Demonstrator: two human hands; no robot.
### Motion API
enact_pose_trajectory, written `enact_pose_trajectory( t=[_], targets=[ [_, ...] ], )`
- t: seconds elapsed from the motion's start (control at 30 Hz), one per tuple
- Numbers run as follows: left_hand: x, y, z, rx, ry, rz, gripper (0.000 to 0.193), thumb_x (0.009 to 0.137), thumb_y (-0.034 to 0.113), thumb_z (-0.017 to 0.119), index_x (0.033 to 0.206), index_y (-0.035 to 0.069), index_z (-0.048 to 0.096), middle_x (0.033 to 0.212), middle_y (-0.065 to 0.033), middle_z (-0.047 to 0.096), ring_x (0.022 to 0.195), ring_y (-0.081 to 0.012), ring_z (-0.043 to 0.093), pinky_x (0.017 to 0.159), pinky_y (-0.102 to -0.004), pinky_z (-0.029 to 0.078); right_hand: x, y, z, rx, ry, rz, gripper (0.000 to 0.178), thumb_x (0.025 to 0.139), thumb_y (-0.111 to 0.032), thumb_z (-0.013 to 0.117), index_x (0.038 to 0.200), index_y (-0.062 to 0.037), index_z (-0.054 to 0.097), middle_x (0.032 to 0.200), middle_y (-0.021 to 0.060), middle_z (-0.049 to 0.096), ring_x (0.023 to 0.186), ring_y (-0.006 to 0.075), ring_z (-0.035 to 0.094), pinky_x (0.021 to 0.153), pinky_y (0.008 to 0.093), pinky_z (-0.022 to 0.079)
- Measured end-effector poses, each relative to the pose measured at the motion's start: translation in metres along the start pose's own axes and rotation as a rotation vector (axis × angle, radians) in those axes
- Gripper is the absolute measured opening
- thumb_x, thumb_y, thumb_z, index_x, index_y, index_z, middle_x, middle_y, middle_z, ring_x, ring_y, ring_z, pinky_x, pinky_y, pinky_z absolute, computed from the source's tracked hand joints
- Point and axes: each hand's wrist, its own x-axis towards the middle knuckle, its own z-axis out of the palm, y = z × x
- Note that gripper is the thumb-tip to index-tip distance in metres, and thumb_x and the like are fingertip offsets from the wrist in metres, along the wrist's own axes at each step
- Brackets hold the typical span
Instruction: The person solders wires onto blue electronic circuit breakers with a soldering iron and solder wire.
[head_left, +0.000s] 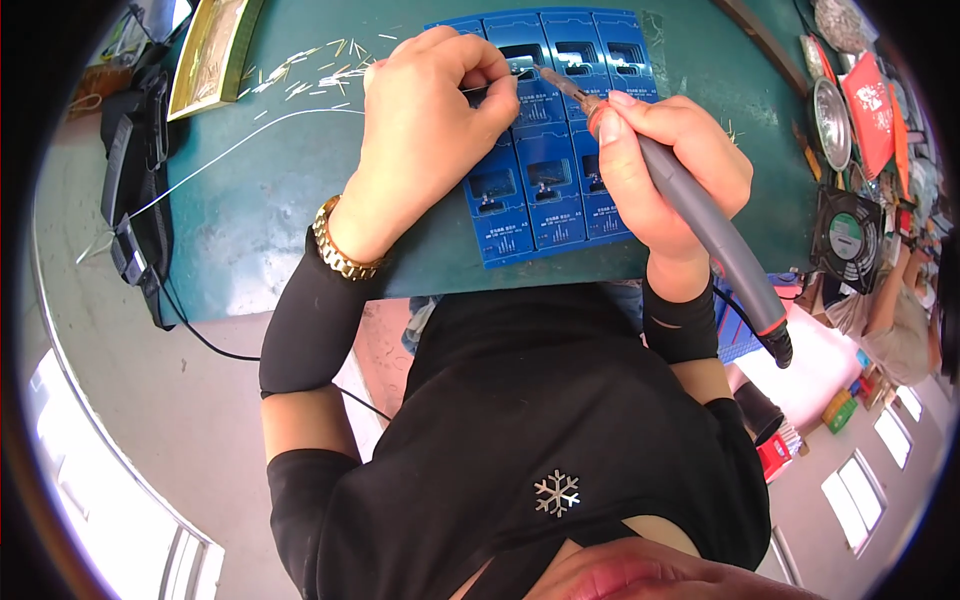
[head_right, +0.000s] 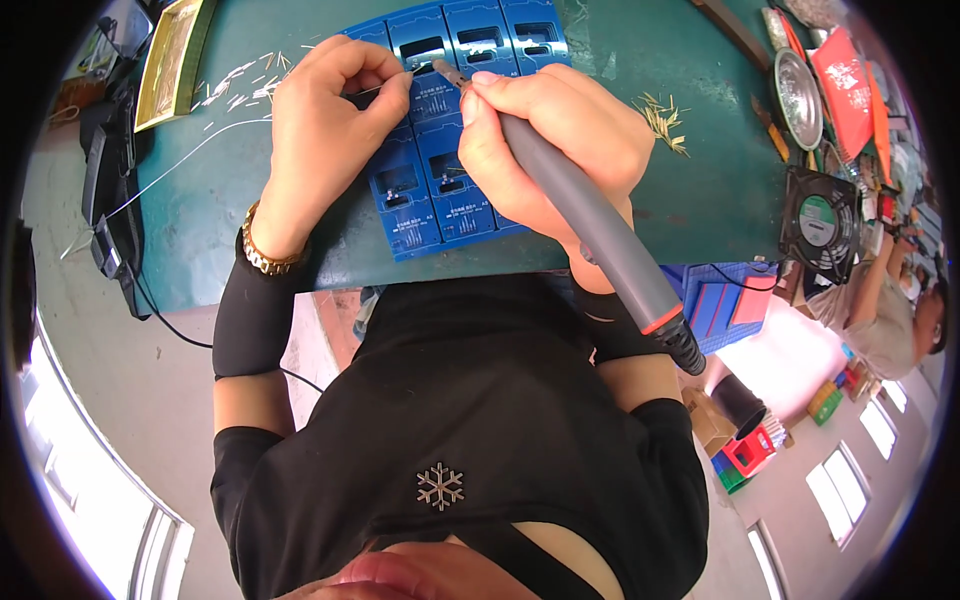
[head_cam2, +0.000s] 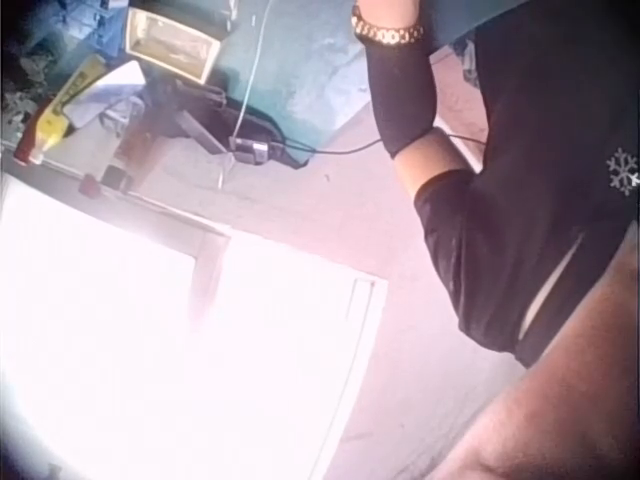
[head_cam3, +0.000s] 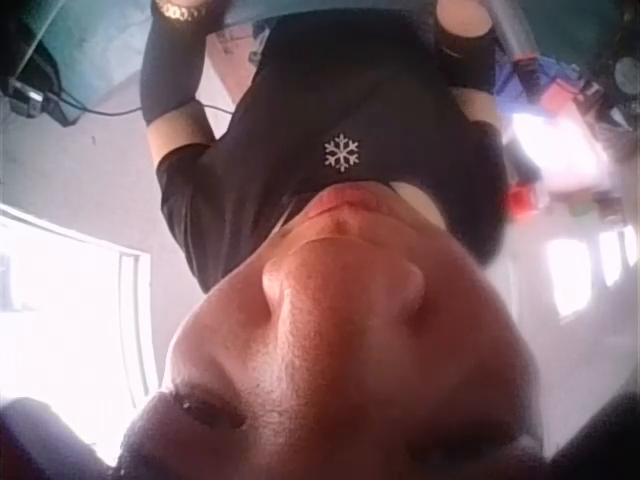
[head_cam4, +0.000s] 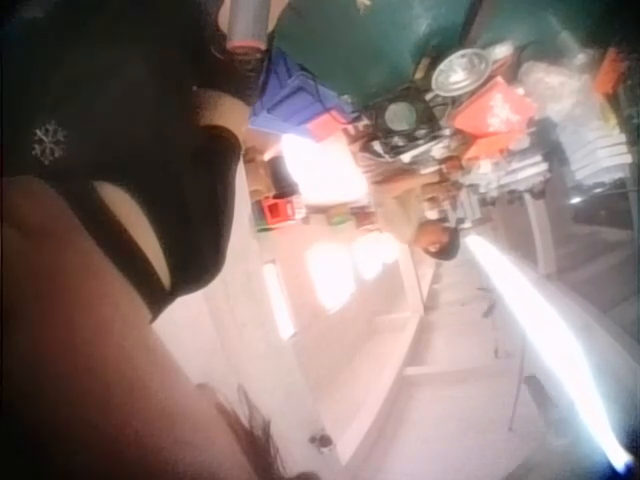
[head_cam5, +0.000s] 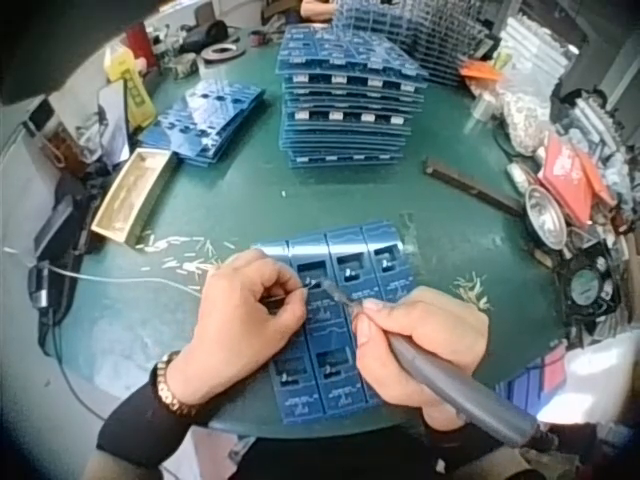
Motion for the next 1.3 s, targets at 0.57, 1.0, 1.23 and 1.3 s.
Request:
enact_pose_trajectory(
  t=[0.57, 1.0, 1.23, 1.3],
  targets=[
    [-0.001, -0.004, 0.005, 0.059, 0.007, -0.016, 0.006, 0.072, 0.009, 0.072, 0.074, 0.007, 0.066, 0.071, -0.0064, 0.060, 0.070, -0.0246, 0.061, 0.064, -0.0356, 0.050, 0.004, -0.007, 0.003, -0.086, -0.121, -0.048, 0.010, 0.077, 0.005, 0.074, 0.086, 0.0039, 0.071, 0.064, 0.0087, 0.064, 0.053, 0.0146, 0.061, 0.049, 0.0238, 0.046],
    [-0.001, -0.003, -0.005, 0.008, 0.009, -0.104, 0.007, 0.074, 0.010, 0.073, 0.074, 0.005, 0.068, 0.069, -0.0048, 0.060, 0.066, -0.0198, 0.061, 0.061, -0.0322, 0.050, 0.002, -0.004, 0.002, -0.018, -0.112, -0.059, 0.012, 0.079, 0.003, 0.074, 0.090, 0.0039, 0.070, 0.070, 0.0097, 0.068, 0.059, 0.0149, 0.064, 0.053, 0.0233, 0.048],
    [0.000, -0.007, -0.002, 0.084, 0.006, -0.012, 0.006, 0.074, 0.012, 0.073, 0.076, 0.006, 0.070, 0.070, -0.0059, 0.062, 0.067, -0.0224, 0.061, 0.063, -0.0345, 0.050, 0.004, -0.006, 0.003, -0.055, -0.146, -0.058, 0.011, 0.077, 0.006, 0.073, 0.088, 0.0040, 0.071, 0.067, 0.0094, 0.066, 0.056, 0.0153, 0.062, 0.050, 0.0239, 0.046],
    [0.000, -0.007, -0.003, 0.092, 0.003, 0.000, 0.006, 0.074, 0.012, 0.072, 0.077, 0.007, 0.070, 0.070, -0.0062, 0.062, 0.067, -0.0231, 0.061, 0.063, -0.0350, 0.050, 0.004, -0.007, 0.003, -0.052, -0.150, -0.059, 0.011, 0.076, 0.006, 0.073, 0.087, 0.0041, 0.071, 0.067, 0.0096, 0.066, 0.056, 0.0154, 0.062, 0.049, 0.0240, 0.046]
  ],
)
